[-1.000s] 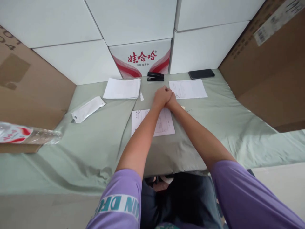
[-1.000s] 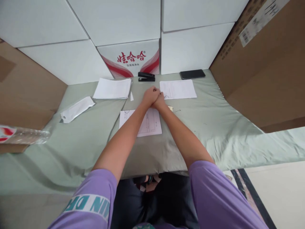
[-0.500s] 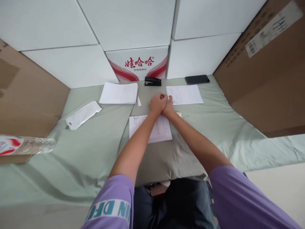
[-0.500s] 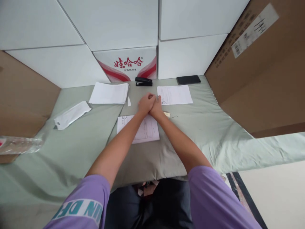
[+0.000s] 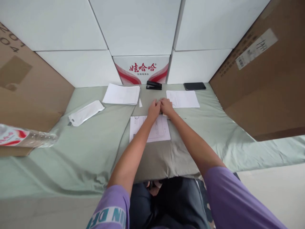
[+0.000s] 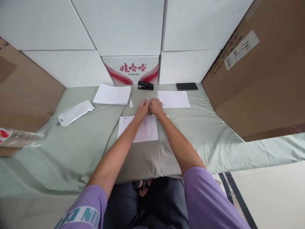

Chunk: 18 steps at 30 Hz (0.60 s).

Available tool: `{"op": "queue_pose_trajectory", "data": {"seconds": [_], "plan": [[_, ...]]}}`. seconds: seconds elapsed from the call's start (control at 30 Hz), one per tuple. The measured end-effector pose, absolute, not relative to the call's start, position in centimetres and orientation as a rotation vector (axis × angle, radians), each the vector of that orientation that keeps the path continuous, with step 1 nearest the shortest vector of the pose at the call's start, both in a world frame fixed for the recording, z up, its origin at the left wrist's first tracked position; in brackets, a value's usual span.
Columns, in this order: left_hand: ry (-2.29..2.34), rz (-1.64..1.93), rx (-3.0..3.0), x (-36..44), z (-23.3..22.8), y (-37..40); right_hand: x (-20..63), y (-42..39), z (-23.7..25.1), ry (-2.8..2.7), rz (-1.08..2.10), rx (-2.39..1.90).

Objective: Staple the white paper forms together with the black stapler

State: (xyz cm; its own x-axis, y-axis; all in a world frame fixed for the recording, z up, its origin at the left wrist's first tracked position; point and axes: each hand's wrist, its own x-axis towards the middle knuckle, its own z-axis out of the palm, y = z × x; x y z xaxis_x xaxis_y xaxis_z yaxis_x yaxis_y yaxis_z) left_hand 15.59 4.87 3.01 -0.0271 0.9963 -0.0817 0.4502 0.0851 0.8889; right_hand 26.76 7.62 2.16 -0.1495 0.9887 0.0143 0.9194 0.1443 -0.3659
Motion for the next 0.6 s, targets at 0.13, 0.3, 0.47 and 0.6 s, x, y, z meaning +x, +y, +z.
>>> {"op": "queue_pose_trajectory", "data": {"seconds": [0.13, 0.3, 0.47, 0.6], "plan": [[1.496, 0.785, 1.777, 12.5, 2.0, 1.2, 27.6, 8.5, 2.1, -1.928, 0.569, -1.826], [1.465, 0.683, 2.119, 11.7, 1.2, -2.1, 28.4, 8.4, 1.7, -1.653, 0.632, -1.580], [1.622, 0.524, 2.307, 12.6, 1.0, -2.3, 28.8, 8.3, 0.9, -1.375, 0.746, -1.260], [1.700, 0.491, 2.291, 12.5, 0.9, -1.7, 28.8, 8.4, 0.7, -1.240, 0.806, -1.173]]}}
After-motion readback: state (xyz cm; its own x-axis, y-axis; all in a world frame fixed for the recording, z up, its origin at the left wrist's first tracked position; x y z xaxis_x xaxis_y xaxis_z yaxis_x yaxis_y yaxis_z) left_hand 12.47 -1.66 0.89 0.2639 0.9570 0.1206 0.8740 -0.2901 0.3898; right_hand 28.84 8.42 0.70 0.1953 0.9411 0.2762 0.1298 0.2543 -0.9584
